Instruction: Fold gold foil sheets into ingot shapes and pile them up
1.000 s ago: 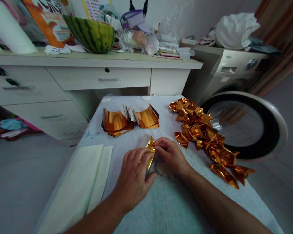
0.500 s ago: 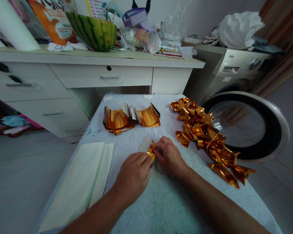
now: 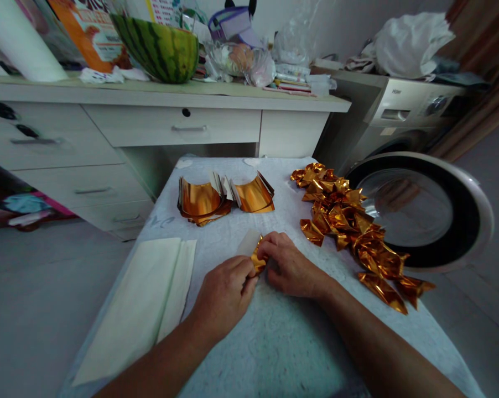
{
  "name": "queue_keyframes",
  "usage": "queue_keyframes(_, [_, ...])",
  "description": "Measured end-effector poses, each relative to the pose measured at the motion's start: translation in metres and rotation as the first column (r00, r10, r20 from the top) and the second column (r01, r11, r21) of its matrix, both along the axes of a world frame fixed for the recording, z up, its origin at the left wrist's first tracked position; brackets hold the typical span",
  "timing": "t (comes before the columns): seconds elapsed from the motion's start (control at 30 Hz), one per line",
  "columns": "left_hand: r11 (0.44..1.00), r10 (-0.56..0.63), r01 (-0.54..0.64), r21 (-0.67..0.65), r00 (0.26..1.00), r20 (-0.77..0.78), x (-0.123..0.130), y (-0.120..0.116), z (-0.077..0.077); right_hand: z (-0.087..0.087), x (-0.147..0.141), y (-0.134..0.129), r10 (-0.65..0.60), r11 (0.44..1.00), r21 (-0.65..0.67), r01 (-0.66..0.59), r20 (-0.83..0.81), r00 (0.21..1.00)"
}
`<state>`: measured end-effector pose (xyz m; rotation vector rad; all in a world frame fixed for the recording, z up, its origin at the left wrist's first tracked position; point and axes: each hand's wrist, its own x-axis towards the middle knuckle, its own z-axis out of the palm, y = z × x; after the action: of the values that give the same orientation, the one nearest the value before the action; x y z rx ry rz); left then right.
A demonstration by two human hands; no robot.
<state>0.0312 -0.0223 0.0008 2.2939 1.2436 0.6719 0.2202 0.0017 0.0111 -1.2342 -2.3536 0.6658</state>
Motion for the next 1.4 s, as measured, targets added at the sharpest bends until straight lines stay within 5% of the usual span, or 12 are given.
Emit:
queue_keyframes(0.8, [0.996,0.062,-0.074,-0.051,0.978,-0.200,-0.011,0.008,0.006,0.002,-0.008,-0.005,-0.078,0.991,-0.105,0.081,0.033,0.996])
queue_keyframes(1.4, [0.989,0.135,-0.142,-0.040,0.981,-0.140,-0.011,0.005,0.001,-0.005,-0.016,-0.004,-0.171,0.983,-0.062,0.173,0.037,0.985])
